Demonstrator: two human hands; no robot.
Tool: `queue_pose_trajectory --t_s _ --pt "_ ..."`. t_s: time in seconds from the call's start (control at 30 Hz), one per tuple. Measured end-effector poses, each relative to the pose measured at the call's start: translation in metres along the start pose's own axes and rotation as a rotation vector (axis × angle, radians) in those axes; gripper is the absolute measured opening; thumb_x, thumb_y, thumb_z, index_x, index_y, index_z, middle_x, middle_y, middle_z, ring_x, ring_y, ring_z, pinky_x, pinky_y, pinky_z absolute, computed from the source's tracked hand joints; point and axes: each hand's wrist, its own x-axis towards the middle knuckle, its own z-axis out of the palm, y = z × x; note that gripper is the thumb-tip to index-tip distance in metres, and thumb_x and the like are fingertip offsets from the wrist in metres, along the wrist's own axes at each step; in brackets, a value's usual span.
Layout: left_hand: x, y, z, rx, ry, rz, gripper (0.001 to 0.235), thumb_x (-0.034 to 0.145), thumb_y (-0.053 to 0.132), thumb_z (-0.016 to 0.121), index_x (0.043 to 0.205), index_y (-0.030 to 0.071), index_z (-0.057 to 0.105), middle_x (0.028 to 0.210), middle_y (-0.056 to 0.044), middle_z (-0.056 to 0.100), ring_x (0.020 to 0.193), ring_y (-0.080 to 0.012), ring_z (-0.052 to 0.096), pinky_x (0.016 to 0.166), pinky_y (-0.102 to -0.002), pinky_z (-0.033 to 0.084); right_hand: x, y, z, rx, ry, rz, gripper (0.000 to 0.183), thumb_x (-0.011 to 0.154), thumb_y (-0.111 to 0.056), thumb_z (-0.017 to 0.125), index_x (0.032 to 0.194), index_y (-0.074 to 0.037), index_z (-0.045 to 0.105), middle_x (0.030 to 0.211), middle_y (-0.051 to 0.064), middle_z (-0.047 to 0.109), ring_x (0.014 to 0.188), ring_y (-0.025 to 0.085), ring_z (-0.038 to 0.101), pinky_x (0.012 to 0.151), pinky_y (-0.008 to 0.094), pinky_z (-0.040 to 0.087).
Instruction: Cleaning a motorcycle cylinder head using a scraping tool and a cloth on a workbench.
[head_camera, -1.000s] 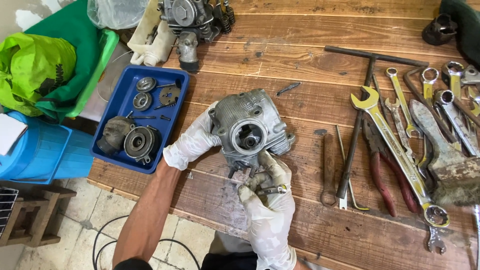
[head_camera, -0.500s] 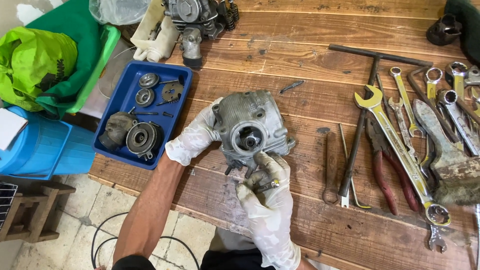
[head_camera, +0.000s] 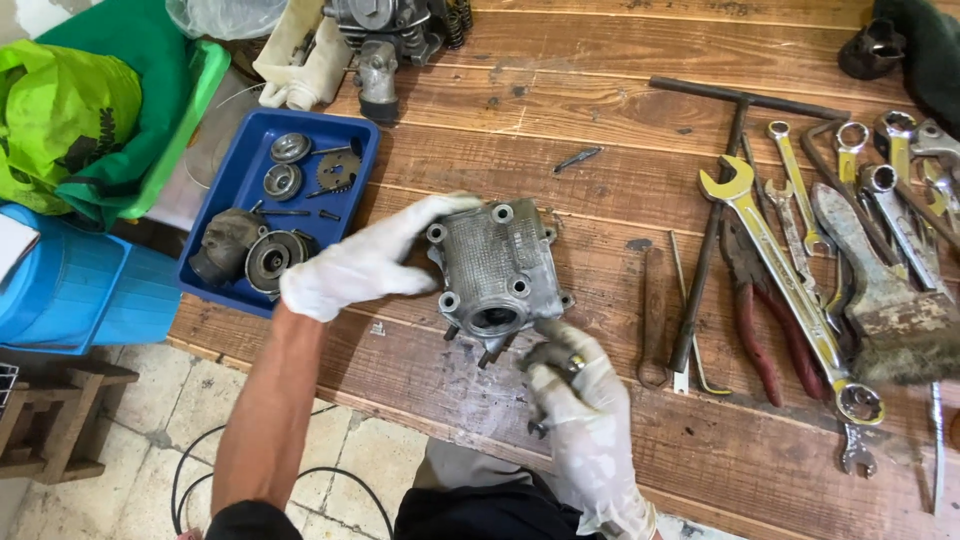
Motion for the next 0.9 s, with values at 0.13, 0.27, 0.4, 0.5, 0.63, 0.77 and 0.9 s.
queue_pose_trajectory --t_s 0.13,0.27,0.4,0.5,0.63,0.77,0.9 --pt "-0.011 0.028 0.025 0.027 0.125 0.070 0.110 0.075 0.049 0.079 0.157 0.000 0.024 0.165 -0.022 0.030 0.154 -0.0321 0.028 0.127 -0.047 0.020 0.010 -0.002 -0.001 0.237 0.118 0.037 0.027 0.091 0.001 0.064 0.118 0.000 0.062 0.078 0.013 0.064 0.049 0.012 0.043 0.042 0.024 0.036" --pt "0.005 0.020 0.070 0.281 0.484 -0.072 0.121 0.062 0.029 0.096 0.157 0.002 0.026 0.145 -0.026 0.032 0.145 -0.0399 0.034 0.126 -0.046 0.022 0.013 -0.014 0.009 0.209 0.208 0.081 0.016 0.094 0.001 0.060 0.107 -0.006 0.055 0.078 0.015 0.065 0.047 0.013 0.041 0.040 0.027 0.034" --pt "0.006 0.006 0.080 0.372 0.455 -0.002 0.151 0.048 0.028 0.105 0.163 0.008 0.010 0.152 -0.029 0.015 0.148 -0.0486 0.028 0.127 -0.046 0.021 0.010 -0.006 -0.001 0.146 0.157 0.046 0.031 0.091 -0.003 0.059 0.121 -0.009 0.056 0.094 0.008 0.069 0.052 0.012 0.053 0.040 0.022 0.040" --pt "0.005 -0.002 0.081 0.300 0.482 0.028 0.134 0.063 0.060 0.084 0.162 0.002 0.016 0.148 -0.025 0.022 0.149 -0.0413 0.030 0.129 -0.049 0.018 0.001 -0.017 -0.006 0.120 0.164 0.080 0.046 0.091 -0.005 0.049 0.136 -0.007 0.058 0.114 0.010 0.073 0.063 0.015 0.059 0.047 0.027 0.047" --pt "0.001 -0.006 0.084 0.268 0.502 0.151 0.118 0.081 0.081 0.051 0.163 0.005 0.014 0.155 -0.026 0.020 0.153 -0.0388 0.024 0.129 -0.055 0.020 0.000 -0.011 -0.019 0.189 0.131 -0.006 0.033 0.099 -0.012 0.057 0.128 0.001 0.065 0.085 0.019 0.071 0.069 0.021 0.064 0.061 0.031 0.054" --pt "-0.006 -0.012 0.068 0.224 0.464 0.279 0.117 0.080 0.066 0.068 0.159 -0.004 0.017 0.168 -0.024 0.022 0.158 -0.0364 0.024 0.132 -0.050 0.022 0.004 -0.023 -0.026 0.051 0.129 -0.048 0.033 0.099 -0.020 0.057 0.126 -0.005 0.069 0.092 0.010 0.073 0.064 0.018 0.068 0.057 0.025 0.046" --pt "-0.010 -0.007 0.055 0.168 0.453 0.222 0.123 0.076 0.070 0.067 0.161 -0.002 0.014 0.170 -0.022 0.020 0.158 -0.0351 0.026 0.131 -0.048 0.023 0.012 -0.022 -0.023 -0.019 0.078 0.077 0.031 0.100 -0.017 0.059 0.127 -0.008 0.070 0.069 0.005 0.060 0.060 0.012 0.056 0.053 0.024 0.042"
